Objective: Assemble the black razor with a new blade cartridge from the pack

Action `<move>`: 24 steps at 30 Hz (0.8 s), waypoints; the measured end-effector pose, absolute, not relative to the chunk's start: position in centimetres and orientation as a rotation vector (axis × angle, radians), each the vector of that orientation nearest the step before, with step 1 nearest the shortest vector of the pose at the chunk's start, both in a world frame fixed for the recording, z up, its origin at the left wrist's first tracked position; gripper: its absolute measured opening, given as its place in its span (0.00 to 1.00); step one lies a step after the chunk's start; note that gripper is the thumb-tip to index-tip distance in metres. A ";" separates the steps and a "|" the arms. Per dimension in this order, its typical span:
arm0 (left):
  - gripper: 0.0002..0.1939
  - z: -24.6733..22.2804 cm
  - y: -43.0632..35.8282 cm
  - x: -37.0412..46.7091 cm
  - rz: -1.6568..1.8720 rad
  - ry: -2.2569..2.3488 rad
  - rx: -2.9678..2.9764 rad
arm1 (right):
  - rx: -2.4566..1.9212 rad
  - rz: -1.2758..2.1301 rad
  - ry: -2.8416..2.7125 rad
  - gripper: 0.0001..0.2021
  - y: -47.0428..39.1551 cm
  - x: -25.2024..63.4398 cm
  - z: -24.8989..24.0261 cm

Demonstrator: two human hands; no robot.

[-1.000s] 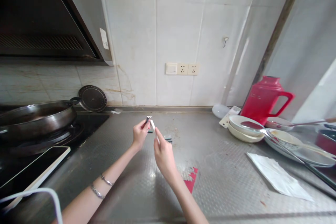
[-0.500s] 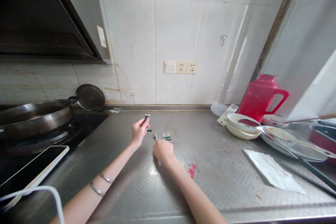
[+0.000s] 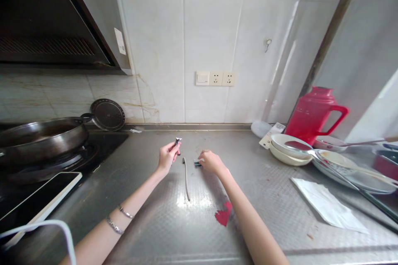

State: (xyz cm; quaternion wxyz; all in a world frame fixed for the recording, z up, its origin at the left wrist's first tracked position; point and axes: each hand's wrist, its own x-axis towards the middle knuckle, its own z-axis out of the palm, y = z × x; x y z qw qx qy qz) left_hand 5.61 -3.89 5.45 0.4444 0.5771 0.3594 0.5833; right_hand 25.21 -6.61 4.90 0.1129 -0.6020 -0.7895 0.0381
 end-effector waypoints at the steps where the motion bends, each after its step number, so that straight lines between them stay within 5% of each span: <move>1: 0.16 5.5 -3.9 5.6 1.443 0.894 1.427 | -1.748 0.123 -2.347 0.13 -6.4 25.4 4.7; 24: 0.17 5.8 -3.8 5.2 1.389 0.843 1.365 | -1.536 0.395 -2.172 0.12 -4.2 25.5 4.2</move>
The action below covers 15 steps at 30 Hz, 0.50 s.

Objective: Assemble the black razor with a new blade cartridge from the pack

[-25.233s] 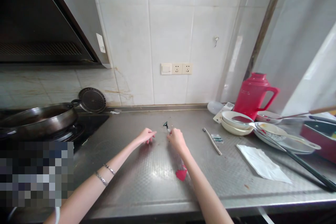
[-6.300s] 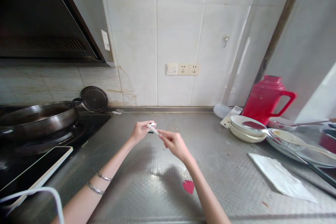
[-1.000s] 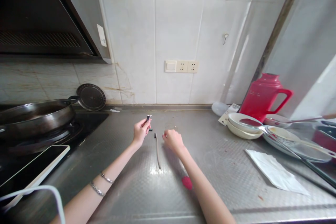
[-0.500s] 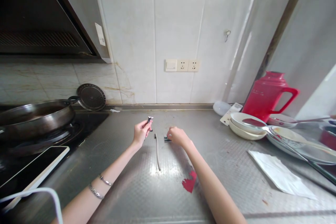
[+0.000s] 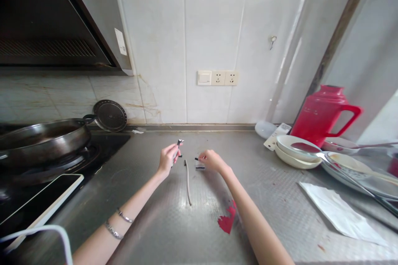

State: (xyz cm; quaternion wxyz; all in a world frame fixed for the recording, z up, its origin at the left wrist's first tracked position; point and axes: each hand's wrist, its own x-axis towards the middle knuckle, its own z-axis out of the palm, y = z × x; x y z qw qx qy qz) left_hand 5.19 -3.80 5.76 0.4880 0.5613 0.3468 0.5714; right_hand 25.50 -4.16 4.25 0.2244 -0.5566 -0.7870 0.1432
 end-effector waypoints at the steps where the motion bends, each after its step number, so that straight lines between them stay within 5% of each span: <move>1: 0.17 5.7 -3.8 5.2 1.378 0.832 1.368 | -1.499 0.461 -2.108 0.13 -4.0 25.4 4.4; 15: 0.11 5.0 -4.0 5.9 1.151 0.763 1.497 | -1.105 0.964 -1.650 0.13 -3.7 22.8 9.3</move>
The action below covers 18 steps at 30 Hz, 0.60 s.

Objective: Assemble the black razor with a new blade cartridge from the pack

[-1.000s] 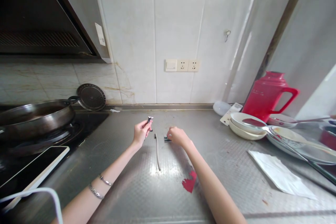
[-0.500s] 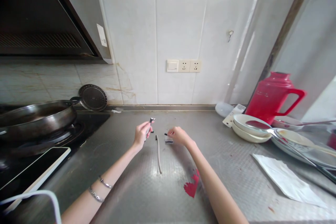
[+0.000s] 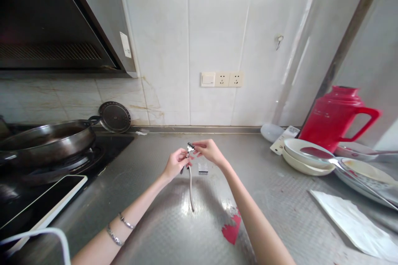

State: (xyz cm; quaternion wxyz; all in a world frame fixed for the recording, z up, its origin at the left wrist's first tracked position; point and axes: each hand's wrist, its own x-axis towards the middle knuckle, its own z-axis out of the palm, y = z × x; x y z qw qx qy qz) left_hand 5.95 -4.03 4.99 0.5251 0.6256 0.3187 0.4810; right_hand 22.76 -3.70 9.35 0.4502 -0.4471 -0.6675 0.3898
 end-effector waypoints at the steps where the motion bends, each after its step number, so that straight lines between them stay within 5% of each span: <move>1: 0.11 5.0 -4.1 6.0 1.155 0.742 1.502 | -1.109 0.957 -1.671 0.13 -3.8 22.7 9.5; 18: 0.14 5.2 -4.2 6.0 1.271 0.702 1.510 | -1.120 0.562 -1.938 0.14 -4.4 21.9 11.2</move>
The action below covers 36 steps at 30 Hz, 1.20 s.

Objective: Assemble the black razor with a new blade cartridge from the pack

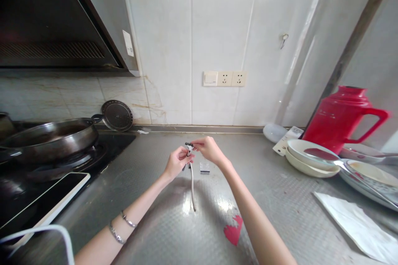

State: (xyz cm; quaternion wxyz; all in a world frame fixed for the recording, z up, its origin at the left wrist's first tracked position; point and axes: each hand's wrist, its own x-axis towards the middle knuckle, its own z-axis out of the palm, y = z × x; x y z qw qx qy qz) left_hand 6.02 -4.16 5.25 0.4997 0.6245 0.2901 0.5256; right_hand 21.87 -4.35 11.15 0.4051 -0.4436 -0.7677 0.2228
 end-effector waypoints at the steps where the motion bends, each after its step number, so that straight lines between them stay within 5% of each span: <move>1: 0.14 5.3 -4.1 6.0 1.274 0.700 1.506 | -1.112 0.555 -1.951 0.14 -4.3 21.8 11.2; 36: 0.14 4.4 -3.8 6.2 1.277 0.799 1.395 | -1.068 0.336 -2.117 0.13 -4.7 21.4 12.0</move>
